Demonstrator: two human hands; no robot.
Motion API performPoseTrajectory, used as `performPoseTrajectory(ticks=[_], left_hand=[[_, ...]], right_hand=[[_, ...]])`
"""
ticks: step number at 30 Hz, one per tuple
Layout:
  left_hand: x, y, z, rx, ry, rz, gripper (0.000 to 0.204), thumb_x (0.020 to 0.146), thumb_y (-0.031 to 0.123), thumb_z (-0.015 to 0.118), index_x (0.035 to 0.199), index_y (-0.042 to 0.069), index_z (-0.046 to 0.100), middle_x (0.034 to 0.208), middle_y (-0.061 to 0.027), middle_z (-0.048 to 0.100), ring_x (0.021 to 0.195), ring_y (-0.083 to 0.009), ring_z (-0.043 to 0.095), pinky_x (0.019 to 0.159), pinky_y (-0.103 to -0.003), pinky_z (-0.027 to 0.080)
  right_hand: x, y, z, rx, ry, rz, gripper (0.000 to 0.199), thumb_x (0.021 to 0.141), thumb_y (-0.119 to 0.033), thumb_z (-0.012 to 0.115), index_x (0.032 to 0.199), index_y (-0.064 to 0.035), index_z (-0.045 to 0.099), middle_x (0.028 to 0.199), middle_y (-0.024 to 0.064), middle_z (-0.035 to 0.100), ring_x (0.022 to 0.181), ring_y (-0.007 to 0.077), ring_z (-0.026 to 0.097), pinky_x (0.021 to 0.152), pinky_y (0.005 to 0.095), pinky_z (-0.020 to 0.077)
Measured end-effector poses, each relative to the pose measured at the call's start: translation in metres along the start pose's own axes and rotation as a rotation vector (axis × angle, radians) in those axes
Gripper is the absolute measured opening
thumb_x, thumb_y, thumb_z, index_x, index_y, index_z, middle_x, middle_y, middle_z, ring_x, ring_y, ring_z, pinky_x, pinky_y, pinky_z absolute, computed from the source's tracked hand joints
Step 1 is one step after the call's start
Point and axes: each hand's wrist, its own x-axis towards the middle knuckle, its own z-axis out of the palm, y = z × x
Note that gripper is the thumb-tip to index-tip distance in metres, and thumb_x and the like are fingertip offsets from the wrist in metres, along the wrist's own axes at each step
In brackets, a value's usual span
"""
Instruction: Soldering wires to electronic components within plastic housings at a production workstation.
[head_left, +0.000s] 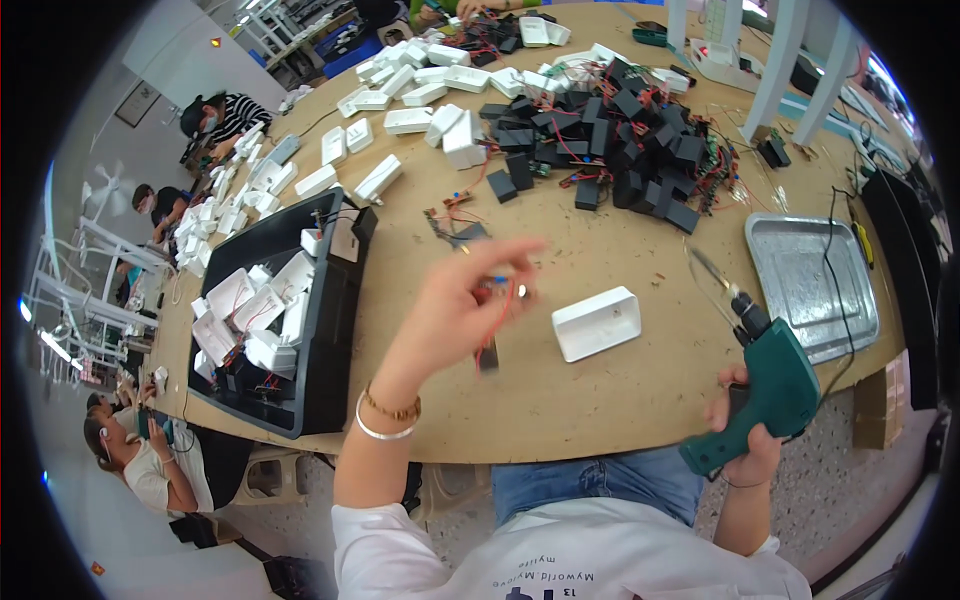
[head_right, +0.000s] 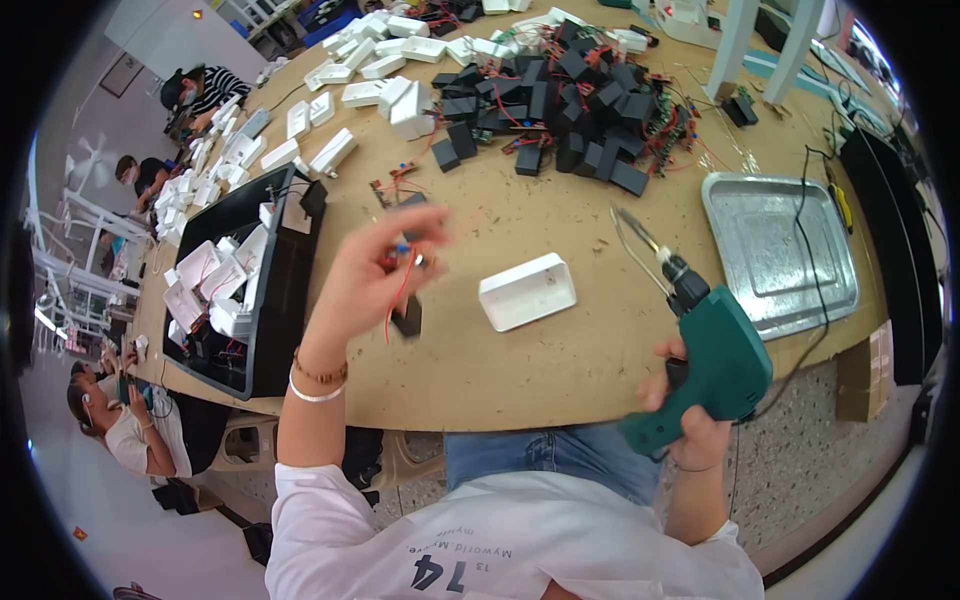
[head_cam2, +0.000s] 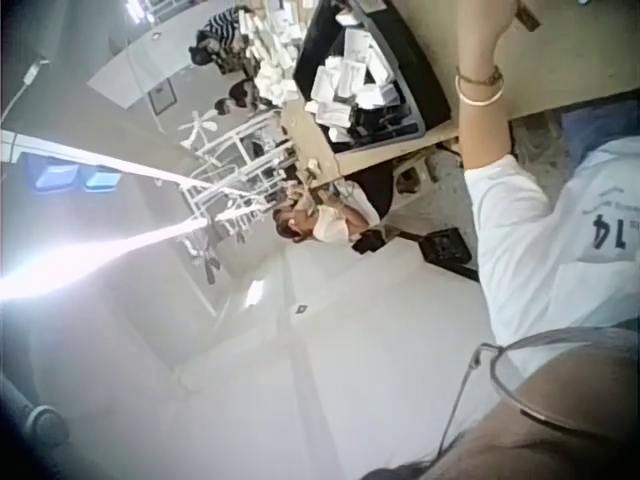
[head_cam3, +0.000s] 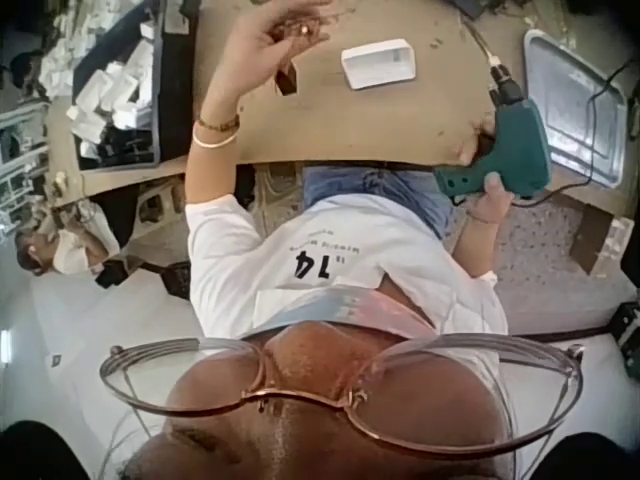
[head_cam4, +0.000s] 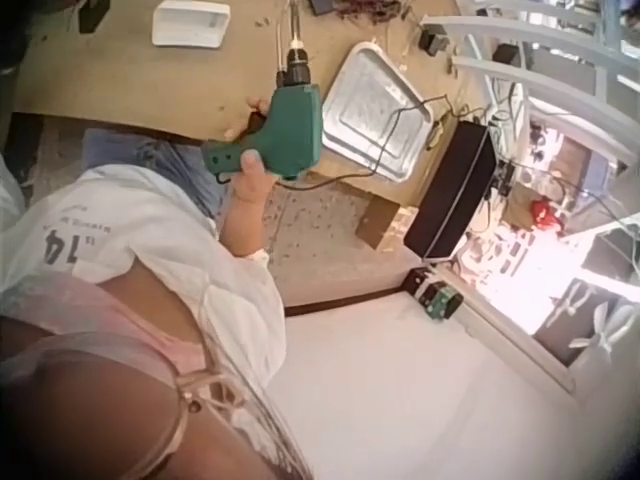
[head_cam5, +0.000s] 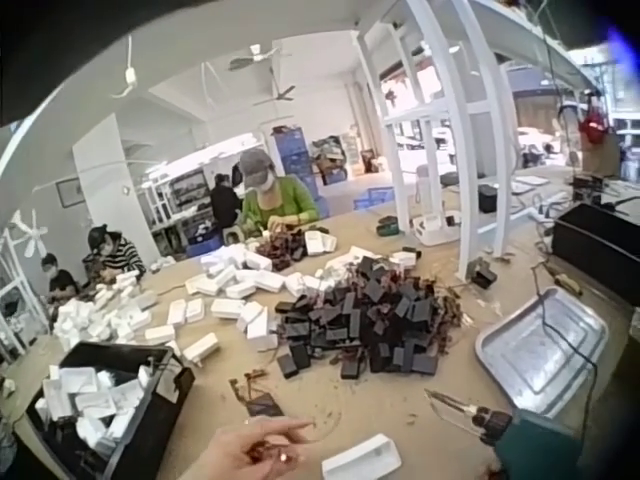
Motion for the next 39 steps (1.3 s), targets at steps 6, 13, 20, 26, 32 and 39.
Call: performPoseTrajectory(ticks=[6, 13, 20, 26, 32, 39], left_hand=[[-0.025, 0.019, 0.059, 0.049, 0.093, 0.305, 0.024, 0.08, -0.004, 0.063, 0.102, 0.004, 0.068, 0.082, -0.003, 0.063, 0.061, -0.0055, 0.054, 0.054, -0.02, 0.042], [-0.031, 0.025, 0.103, 0.08, 0.185, 0.104, 0.027, 0.072, -0.008, 0.059, 0.096, 0.004, 0.053, 0.085, -0.0117, 0.059, 0.062, -0.0232, 0.06, 0.054, -0.033, 0.047], [-0.03, 0.019, 0.114, 0.109, 0.263, 0.128, 0.028, 0.072, -0.01, 0.054, 0.095, 0.005, 0.052, 0.083, -0.0123, 0.059, 0.064, -0.0292, 0.058, 0.054, -0.037, 0.046], [-0.037, 0.016, 0.116, 0.099, 0.275, 0.135, 0.027, 0.071, -0.01, 0.054, 0.095, 0.004, 0.051, 0.083, -0.0125, 0.059, 0.063, -0.0294, 0.057, 0.054, -0.037, 0.046], [-0.044, 0.021, 0.098, -0.167, 0.034, 0.051, 0.02, 0.079, -0.003, 0.061, 0.097, 0.001, 0.055, 0.084, -0.0055, 0.061, 0.064, -0.0144, 0.056, 0.056, -0.028, 0.046], [-0.052, 0.012, 0.088, -0.545, -0.046, 0.108, 0.014, 0.084, 0.003, 0.07, 0.096, -0.003, 0.067, 0.091, -0.0047, 0.065, 0.073, -0.0104, 0.06, 0.064, -0.022, 0.05]], right_hand=[[-0.001, -0.014, 0.043, 0.136, -0.349, 0.056, 0.07, 0.078, -0.016, 0.076, 0.134, -0.0013, 0.037, 0.122, 0.0198, 0.05, 0.084, 0.016, 0.06, 0.075, 0.0316, 0.0505], [-0.006, -0.017, 0.081, -0.71, -0.324, -0.254, 0.055, 0.073, -0.003, 0.077, 0.119, -0.0051, 0.048, 0.117, 0.0133, 0.052, 0.088, 0.0164, 0.059, 0.075, 0.0315, 0.0478], [-0.014, 0.01, 0.073, -0.517, -0.389, -0.21, 0.056, 0.072, -0.004, 0.078, 0.116, -0.0046, 0.044, 0.103, 0.0113, 0.061, 0.084, 0.0197, 0.063, 0.081, 0.0315, 0.0471], [-0.015, 0.002, 0.092, -0.472, -0.137, -0.231, 0.042, 0.076, -0.004, 0.073, 0.109, -0.0057, 0.049, 0.09, 0.0087, 0.063, 0.079, 0.0158, 0.062, 0.07, 0.0303, 0.0487], [0.0, -0.032, 0.091, -0.766, -0.237, -0.26, 0.04, 0.078, 0.012, 0.062, 0.11, -0.0028, 0.044, 0.099, 0.0099, 0.054, 0.082, 0.0141, 0.056, 0.076, 0.0292, 0.0504], [0.007, -0.021, 0.08, -0.49, -0.143, -0.108, 0.036, 0.081, 0.006, 0.062, 0.111, -0.0039, 0.045, 0.095, 0.0068, 0.054, 0.086, 0.0123, 0.053, 0.077, 0.0274, 0.0472]])
